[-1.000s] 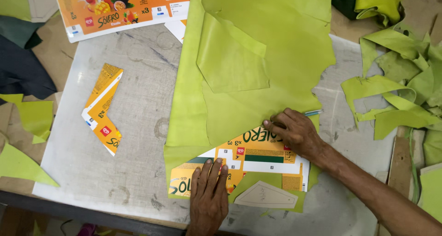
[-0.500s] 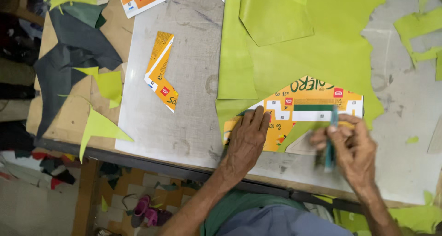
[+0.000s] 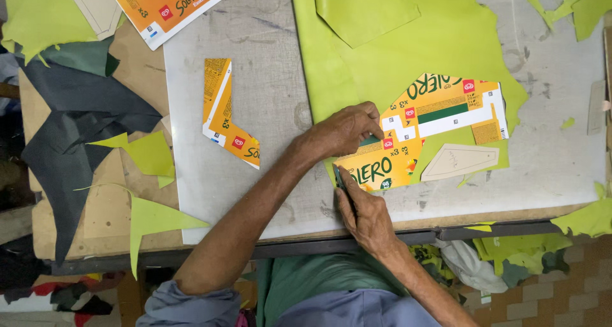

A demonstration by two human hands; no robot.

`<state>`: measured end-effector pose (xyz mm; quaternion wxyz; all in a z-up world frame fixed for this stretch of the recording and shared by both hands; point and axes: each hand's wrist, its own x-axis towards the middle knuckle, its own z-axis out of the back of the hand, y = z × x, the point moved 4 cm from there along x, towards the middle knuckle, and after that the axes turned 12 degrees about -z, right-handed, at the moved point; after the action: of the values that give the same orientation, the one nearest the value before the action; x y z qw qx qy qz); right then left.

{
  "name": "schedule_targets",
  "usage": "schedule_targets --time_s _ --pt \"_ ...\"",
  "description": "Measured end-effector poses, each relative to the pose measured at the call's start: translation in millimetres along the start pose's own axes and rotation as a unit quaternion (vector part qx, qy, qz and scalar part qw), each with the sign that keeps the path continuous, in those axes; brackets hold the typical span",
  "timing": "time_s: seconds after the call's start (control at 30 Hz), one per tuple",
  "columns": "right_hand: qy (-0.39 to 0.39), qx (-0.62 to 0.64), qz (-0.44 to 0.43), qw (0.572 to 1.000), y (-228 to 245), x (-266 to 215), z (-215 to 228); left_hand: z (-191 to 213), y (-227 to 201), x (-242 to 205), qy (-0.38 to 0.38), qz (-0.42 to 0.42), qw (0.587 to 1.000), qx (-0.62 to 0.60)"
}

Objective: The person places a printed cardboard template on a lime-green sheet of fabric, traces its outline with a pen, and cuts along the traced line using a utility knife. The person repeats this process with different templates and fabric pieces, removing cut pieces and setting them aside.

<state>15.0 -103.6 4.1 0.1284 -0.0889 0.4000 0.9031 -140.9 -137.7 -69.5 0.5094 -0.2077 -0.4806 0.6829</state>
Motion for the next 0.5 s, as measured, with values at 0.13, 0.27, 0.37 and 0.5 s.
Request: schedule_targets --time_s 0.13,0.27,0.37,0.5 --pt "-0.022 -0.022 0.023 0.999 -1 1 -8 -4 0 0 -0.014 -0.028 0.999 0.022" --pt "0.024 -0.063 -0.004 0.998 -13 -5 -15 -15 -7 -3 -0.029 -0.012 0.997 0.073" --pt "0.055 -0.095 -0.031 0.993 -14 -31 -14 -20 -18 -9 -0.074 0.015 0.995 0.065" --pt "0.069 -0.14 0.014 0.988 -13 -58 7 -18 -33 -20 -0.113 0.011 0.991 0.066"
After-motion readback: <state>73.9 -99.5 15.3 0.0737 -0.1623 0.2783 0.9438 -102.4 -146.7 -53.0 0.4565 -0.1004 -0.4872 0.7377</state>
